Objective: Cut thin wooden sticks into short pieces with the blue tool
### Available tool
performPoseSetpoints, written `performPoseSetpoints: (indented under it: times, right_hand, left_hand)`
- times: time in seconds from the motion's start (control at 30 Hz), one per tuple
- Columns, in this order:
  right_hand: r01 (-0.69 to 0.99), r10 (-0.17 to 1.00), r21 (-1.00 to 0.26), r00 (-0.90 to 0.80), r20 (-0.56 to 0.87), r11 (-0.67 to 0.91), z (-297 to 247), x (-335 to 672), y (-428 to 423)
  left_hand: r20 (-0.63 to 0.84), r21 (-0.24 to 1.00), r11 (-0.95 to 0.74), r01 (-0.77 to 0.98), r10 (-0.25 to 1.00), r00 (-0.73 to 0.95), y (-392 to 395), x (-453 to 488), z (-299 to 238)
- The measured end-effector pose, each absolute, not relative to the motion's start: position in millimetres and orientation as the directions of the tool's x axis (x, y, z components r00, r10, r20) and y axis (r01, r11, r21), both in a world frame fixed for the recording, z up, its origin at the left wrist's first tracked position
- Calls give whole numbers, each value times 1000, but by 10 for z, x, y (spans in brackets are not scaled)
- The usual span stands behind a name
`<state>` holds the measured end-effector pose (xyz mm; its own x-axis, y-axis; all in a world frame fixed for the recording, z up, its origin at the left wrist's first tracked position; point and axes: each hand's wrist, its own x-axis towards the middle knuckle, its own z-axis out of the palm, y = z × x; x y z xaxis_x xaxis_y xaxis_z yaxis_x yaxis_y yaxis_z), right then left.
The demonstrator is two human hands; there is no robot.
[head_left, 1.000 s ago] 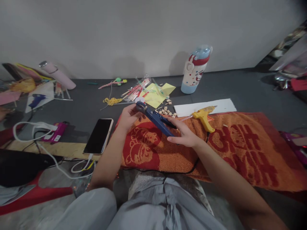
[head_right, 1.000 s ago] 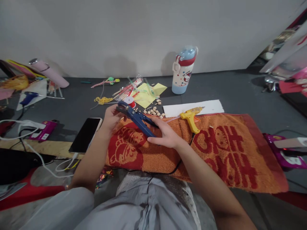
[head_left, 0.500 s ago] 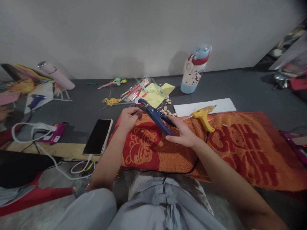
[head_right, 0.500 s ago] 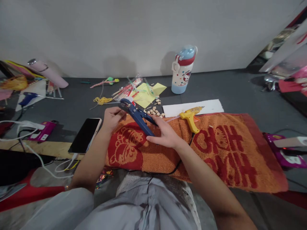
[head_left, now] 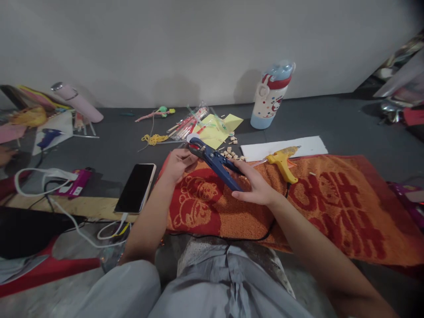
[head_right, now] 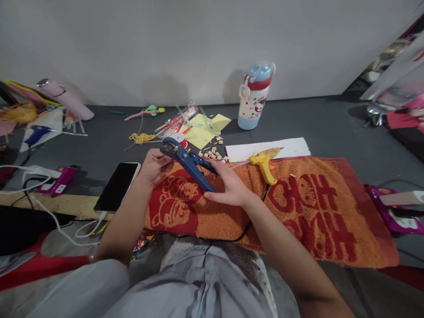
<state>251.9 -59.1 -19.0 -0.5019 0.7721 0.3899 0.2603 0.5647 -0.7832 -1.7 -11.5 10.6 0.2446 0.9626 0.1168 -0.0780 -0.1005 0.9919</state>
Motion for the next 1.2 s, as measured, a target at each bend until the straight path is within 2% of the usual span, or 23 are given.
performPoseSetpoints:
  times: [0.2, 0.37, 0.47, 0.53, 0.6, 0.7, 0.8, 0.87, 0.97, 1.2]
  right_hand:
    - [231, 738, -758, -515, 436, 610, -207, 2527, -594]
    - [280, 750, -740, -505, 428, 611, -223, 2536, -579]
    - [320, 775, -746, -495, 394, 584, -229, 2537, -566]
    - [346, 793, -753, -485, 368, 560, -234, 2532, -561]
    - [360, 812, -766, -473, 341, 532, -235, 2519, -565]
    - [318, 823, -811, -475, 311, 490, -225, 2477, -589]
    - [220, 814, -865, -498, 298, 451, -228, 2414, -630]
    - [188, 819, -885, -496, 288, 425, -244, 2373, -655]
    - [198, 826, -884, -485, 286, 422, -255, 2336, -677]
    - [264, 786, -814, -522, 331, 518, -140, 2350, -670]
  left_hand:
    - [66, 993, -36, -114, 958, 279, -130, -8, 122]
    - [120, 991, -102, -84, 960, 253, -111, -8, 90]
    - [197, 978, -206, 23, 959, 206, -89, 1, 65]
    - [289, 934, -314, 170, 945, 156, -86, 14, 54]
    - [417, 824, -425, 374, 903, 106, -95, 30, 32]
    - [589, 546, -499, 673, 800, 116, -120, 40, -41]
    - [667, 299, -484, 822, 722, 182, -132, 23, -131]
    - [681, 223, -462, 858, 704, 202, -131, 9, -165]
    - [680, 238, -463, 854, 707, 194, -132, 12, -151]
    - [626, 518, -517, 682, 772, 110, -171, 82, 1]
